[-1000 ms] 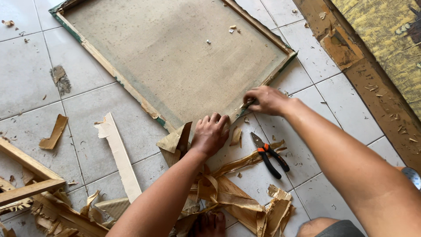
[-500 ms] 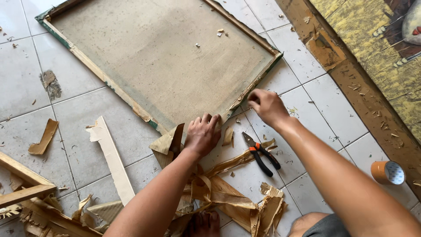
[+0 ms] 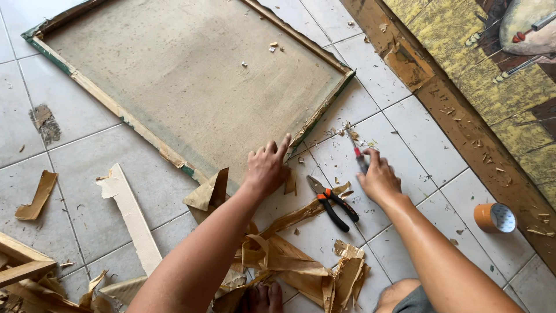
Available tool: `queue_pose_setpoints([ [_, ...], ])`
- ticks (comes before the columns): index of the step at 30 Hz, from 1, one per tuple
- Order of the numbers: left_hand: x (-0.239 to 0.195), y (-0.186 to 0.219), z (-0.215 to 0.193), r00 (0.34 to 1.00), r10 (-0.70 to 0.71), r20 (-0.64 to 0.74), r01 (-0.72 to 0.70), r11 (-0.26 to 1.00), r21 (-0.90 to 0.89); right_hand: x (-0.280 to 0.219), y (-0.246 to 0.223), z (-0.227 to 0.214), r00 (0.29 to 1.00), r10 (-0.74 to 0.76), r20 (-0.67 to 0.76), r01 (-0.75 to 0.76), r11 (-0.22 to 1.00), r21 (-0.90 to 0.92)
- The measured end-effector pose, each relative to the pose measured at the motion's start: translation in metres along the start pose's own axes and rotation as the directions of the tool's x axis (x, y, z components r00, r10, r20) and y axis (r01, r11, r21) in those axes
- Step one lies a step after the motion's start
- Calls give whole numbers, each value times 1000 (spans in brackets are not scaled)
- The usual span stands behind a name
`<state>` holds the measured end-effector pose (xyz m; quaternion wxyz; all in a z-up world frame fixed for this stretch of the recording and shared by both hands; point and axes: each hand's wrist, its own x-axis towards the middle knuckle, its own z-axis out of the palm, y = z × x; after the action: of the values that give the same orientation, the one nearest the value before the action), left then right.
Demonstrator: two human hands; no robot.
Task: The person removes staples and strips of paper from the edge of a wooden frame using pliers and a screwdriver. They pull away the paper and wood fragments by hand as they work along the frame's edge.
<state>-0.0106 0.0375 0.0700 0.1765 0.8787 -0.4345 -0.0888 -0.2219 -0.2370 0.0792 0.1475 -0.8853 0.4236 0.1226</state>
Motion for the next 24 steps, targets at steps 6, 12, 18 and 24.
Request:
queue_pose_setpoints([
  [6, -1, -5, 18, 996, 67, -65, -58, 990, 125, -63, -95, -45, 993, -7, 118, -43, 909, 415],
  [12, -8, 6, 11, 998, -52, -27, 52, 998, 25, -110, -158, -85, 961, -182, 206, 113, 944, 310],
  [18, -1, -12, 42, 983, -30, -181, 30, 1000, -3, -63, -145, -46, 952, -206, 225, 190, 978, 90],
  [24, 0, -16, 51, 978, -61, -201, 54, 998, -40, -110, -178, -89, 945, -172, 280, 149, 984, 100],
])
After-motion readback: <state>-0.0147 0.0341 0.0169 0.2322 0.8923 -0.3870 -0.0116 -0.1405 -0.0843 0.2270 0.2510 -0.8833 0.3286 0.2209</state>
